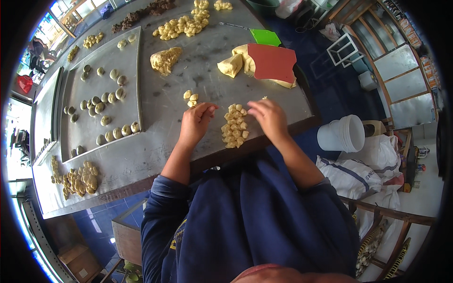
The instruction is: The person rolls a piece of dough into a long strand and then pinches off small pieces to assemble a shaped pastry on the table.
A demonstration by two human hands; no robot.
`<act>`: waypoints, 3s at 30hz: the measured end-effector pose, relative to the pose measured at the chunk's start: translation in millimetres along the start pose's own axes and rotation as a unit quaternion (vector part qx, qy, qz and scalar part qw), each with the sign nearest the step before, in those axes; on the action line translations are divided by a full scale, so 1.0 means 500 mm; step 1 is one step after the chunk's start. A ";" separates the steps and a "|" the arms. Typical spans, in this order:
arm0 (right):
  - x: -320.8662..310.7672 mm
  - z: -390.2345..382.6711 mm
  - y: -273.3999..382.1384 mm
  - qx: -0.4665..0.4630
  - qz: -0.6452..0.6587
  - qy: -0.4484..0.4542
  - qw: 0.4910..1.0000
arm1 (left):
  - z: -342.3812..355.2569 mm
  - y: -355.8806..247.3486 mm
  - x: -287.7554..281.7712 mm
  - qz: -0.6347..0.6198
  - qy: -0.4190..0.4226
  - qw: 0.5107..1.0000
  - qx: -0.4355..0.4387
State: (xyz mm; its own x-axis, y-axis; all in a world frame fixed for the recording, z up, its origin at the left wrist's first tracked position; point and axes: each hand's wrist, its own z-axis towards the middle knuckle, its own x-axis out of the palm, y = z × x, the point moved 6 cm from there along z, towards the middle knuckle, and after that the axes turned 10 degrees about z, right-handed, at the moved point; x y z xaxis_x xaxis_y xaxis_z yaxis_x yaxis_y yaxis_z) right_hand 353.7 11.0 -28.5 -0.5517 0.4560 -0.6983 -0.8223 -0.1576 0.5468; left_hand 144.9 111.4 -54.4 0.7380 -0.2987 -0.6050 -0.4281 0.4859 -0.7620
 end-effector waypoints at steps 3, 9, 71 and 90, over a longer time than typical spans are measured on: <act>-0.031 -0.002 -0.074 0.016 -0.116 -0.024 0.993 | 0.004 -0.027 -0.012 0.040 -0.039 0.998 0.013; -0.034 -0.024 -0.111 0.031 -0.114 0.024 0.993 | 0.005 -0.014 -0.011 -0.020 -0.056 0.998 0.005; 0.075 0.042 -0.023 0.157 0.519 0.025 0.840 | -0.007 0.001 0.002 -0.090 0.030 0.993 -0.071; -0.085 0.038 -0.005 0.181 0.509 0.041 0.841 | -0.027 -0.052 -0.100 -0.208 -0.088 0.971 -0.073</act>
State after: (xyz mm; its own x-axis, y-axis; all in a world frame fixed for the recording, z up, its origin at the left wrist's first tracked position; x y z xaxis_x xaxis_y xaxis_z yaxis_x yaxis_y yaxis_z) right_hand 381.9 8.5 8.7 -0.9637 0.1826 0.1947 0.1690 -0.1472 0.9746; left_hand 112.1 102.6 -7.4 0.9353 -0.2933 -0.1981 -0.1331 0.2271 -0.9647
